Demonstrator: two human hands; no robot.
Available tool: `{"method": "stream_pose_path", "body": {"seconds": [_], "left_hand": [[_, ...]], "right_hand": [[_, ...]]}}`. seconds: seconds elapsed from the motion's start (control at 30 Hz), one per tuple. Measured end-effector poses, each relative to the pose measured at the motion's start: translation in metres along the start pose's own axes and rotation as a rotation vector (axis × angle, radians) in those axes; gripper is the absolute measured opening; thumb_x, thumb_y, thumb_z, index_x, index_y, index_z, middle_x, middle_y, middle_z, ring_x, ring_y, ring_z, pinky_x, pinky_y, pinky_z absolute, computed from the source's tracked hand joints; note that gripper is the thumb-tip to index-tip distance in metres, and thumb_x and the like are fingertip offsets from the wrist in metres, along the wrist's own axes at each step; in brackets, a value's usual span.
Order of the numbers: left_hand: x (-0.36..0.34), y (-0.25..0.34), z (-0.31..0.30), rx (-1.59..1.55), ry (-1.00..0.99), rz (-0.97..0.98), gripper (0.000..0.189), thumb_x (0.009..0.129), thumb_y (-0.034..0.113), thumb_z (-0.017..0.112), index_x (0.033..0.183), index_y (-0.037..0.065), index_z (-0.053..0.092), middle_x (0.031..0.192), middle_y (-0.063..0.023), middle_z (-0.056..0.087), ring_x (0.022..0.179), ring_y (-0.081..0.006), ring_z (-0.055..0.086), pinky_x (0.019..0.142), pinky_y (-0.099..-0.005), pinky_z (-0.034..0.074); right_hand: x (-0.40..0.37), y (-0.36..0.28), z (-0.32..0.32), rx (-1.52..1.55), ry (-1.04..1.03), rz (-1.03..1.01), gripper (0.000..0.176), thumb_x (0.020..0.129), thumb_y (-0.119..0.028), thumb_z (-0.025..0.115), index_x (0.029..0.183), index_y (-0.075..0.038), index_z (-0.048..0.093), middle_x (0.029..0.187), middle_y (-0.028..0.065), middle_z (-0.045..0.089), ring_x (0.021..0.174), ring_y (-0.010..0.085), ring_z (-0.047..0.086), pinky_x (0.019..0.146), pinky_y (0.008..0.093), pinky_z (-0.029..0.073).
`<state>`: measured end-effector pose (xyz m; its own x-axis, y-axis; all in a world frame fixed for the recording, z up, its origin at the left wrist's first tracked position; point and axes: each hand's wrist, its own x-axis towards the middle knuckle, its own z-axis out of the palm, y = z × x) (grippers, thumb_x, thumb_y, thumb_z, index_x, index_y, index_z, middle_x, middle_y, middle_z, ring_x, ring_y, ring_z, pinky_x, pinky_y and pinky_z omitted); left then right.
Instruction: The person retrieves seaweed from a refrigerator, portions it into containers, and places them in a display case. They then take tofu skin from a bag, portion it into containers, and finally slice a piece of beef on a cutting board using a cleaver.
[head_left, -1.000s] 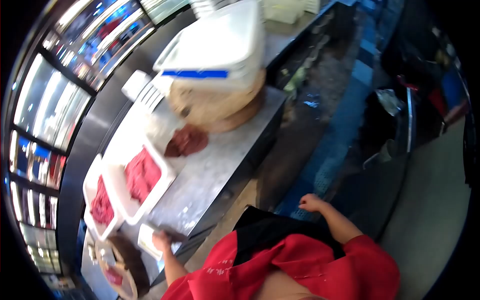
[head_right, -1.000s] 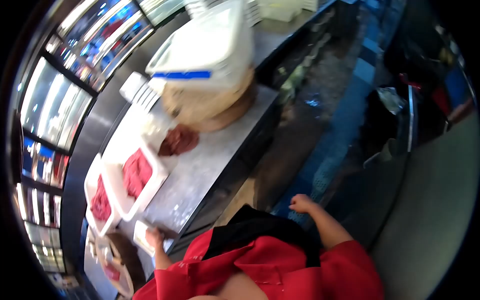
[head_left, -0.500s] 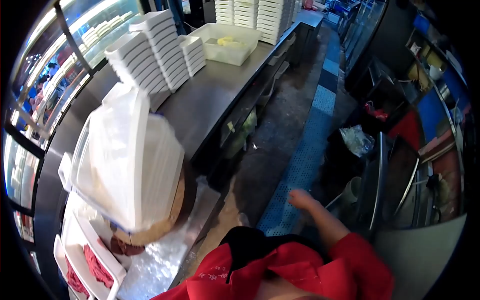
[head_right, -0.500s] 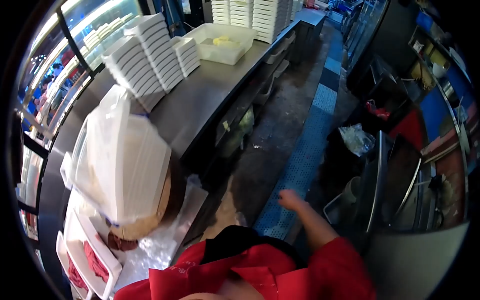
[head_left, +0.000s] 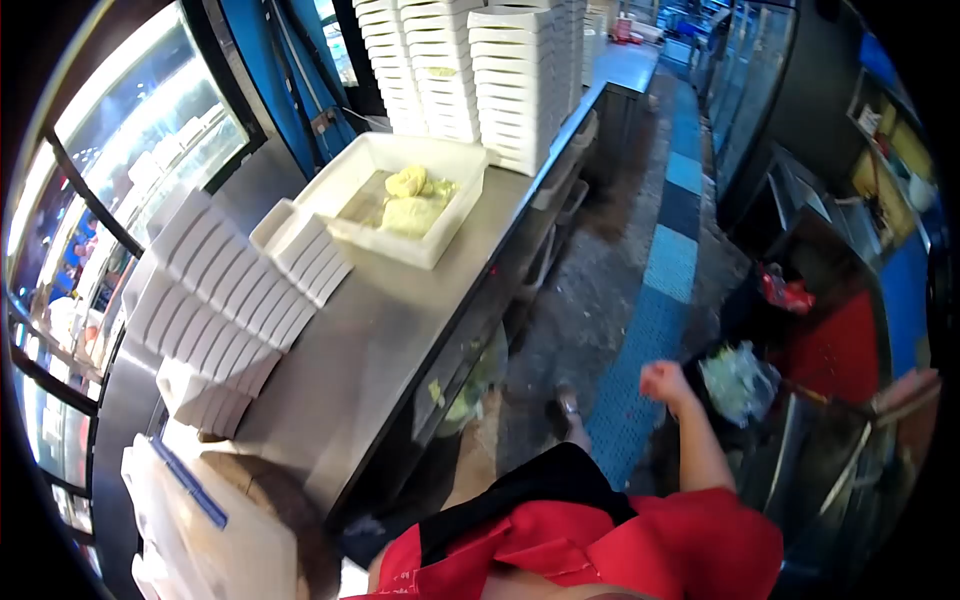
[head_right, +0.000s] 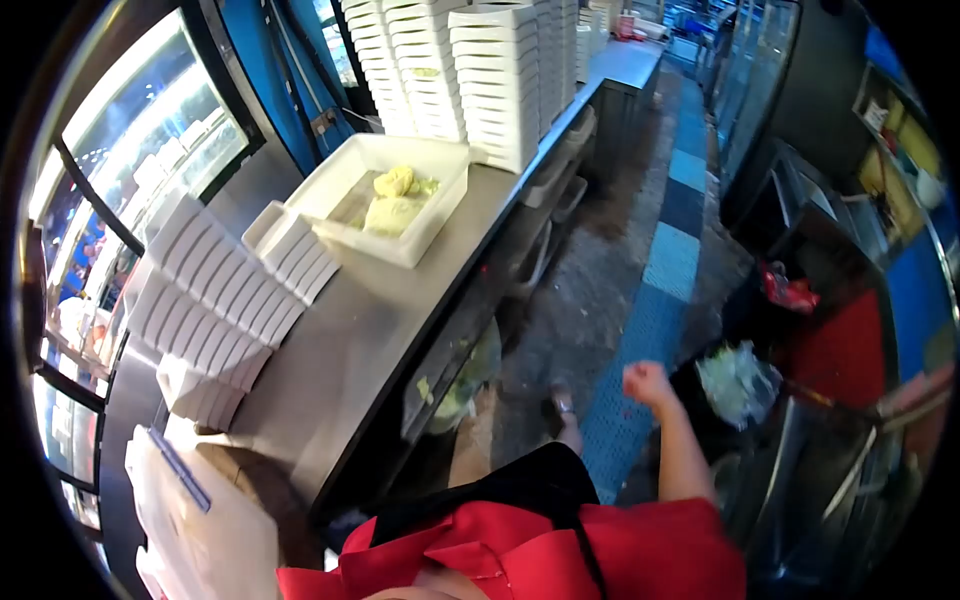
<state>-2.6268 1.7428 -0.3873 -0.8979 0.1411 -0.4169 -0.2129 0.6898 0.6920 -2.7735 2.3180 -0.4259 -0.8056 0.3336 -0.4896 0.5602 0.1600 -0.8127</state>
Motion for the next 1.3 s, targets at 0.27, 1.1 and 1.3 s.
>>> {"method": "stream_pose_path", "body": {"seconds": [0.27, 1.1, 1.3], "left_hand": [[0.343, 0.390, -0.073, -0.140, 0.056, 0.546, 0.034, 0.083, 0.011, 0.063, 0.116, 0.003, 0.056, 0.095, -0.0034, 0.061, 0.087, -0.0097, 0.056, 0.078, -0.0266, 0.047], [0.465, 0.581, -0.135, -1.216, 0.394, 0.700, 0.090, 0.079, 0.033, 0.067, 0.145, 0.011, 0.009, 0.118, -0.0147, 0.052, 0.099, -0.0269, 0.056, 0.078, -0.0484, 0.046], [0.320, 0.432, -0.062, -0.916, 0.806, 0.686, 0.108, 0.061, 0.034, 0.080, 0.142, -0.001, 0.018, 0.124, -0.0209, 0.038, 0.126, -0.0323, 0.033, 0.106, -0.0385, 0.027]], "right_hand": [[0.265, -0.403, -0.017, 0.234, -0.270, -0.755, 0.033, 0.090, -0.041, 0.055, 0.084, -0.009, 0.060, 0.073, -0.0007, 0.060, 0.062, 0.0069, 0.051, 0.051, 0.0208, 0.039], [0.227, -0.546, -0.007, 0.547, -0.307, -0.714, 0.044, 0.091, -0.034, 0.054, 0.130, -0.015, 0.048, 0.117, 0.0023, 0.057, 0.106, 0.0182, 0.055, 0.085, 0.0335, 0.047], [0.139, -0.386, 0.046, 0.672, -0.687, -0.561, 0.063, 0.094, -0.043, 0.045, 0.139, -0.002, 0.031, 0.142, 0.0119, 0.036, 0.129, 0.0279, 0.036, 0.108, 0.0458, 0.027]]}}
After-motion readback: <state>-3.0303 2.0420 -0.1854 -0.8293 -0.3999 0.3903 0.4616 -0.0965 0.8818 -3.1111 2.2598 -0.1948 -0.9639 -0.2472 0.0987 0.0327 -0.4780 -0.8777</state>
